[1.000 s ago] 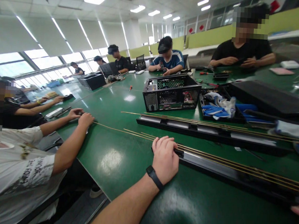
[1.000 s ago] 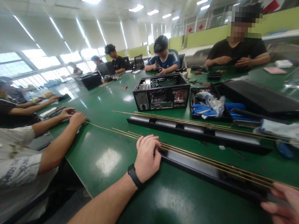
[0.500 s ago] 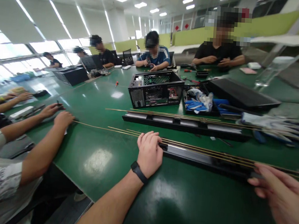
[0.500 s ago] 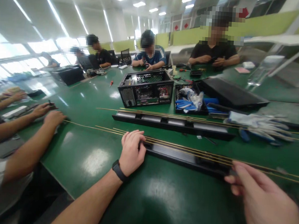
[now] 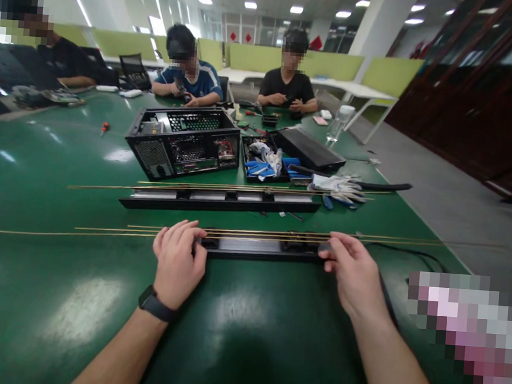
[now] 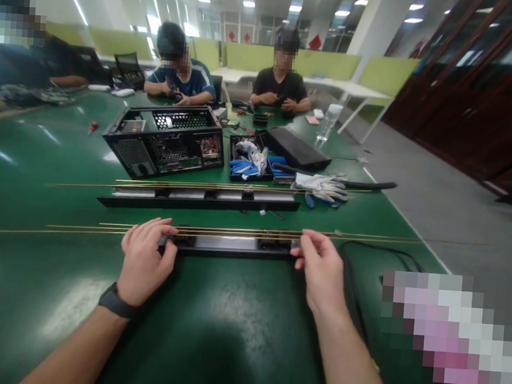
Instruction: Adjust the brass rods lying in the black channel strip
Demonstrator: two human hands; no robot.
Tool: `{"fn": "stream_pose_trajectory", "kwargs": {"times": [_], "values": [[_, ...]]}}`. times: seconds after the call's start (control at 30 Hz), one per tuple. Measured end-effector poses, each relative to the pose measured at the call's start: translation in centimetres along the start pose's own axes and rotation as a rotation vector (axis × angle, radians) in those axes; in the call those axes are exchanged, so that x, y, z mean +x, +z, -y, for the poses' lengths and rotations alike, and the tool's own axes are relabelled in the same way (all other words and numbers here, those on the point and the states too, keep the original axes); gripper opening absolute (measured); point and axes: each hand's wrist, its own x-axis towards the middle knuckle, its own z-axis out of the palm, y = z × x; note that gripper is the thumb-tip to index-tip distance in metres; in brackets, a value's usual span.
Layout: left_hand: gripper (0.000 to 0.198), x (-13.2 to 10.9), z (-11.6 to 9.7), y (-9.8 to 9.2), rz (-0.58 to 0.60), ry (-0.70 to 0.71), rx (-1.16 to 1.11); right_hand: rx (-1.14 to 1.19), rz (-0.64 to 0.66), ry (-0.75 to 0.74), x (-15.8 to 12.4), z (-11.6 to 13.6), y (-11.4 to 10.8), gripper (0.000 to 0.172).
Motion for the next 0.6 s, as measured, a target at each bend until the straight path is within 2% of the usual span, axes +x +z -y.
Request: {"fn": "stream_pose_trajectory", "kwargs": {"times": [0.1, 0.2, 0.3, 0.4, 0.47, 0.6], "values": [[0.015, 0.1, -0.1, -0.1, 0.0, 0.01, 0.01, -0.054, 0.097, 0.045, -0.6, 0.0, 0.4, 0.044], [0.015, 0.2, -0.1, -0.2, -0.003, 0.024, 0.016, -0.014, 0.076, 0.048, -0.4, 0.1, 0.4, 0.042], [0.013, 0.1, 0.1, -0.1, -0.007, 0.029, 0.023, 0.048, -0.011, 0.036, 0.5, 0.3, -0.2, 0.041], [0.012, 0.0, 0.2, 0.0, -0.009, 0.031, 0.021, 0.099, -0.184, -0.003, 1.2, 0.6, -0.8, 0.039], [0.011, 0.0, 0.3, 0.0, -0.006, 0.032, 0.018, 0.095, -0.219, -0.013, 1.1, 0.7, -0.7, 0.038], [0.01, 0.1, 0.3, -0.1, -0.004, 0.042, 0.02, -0.009, -0.017, 0.046, 0.2, 0.6, 0.0, 0.04]]}}
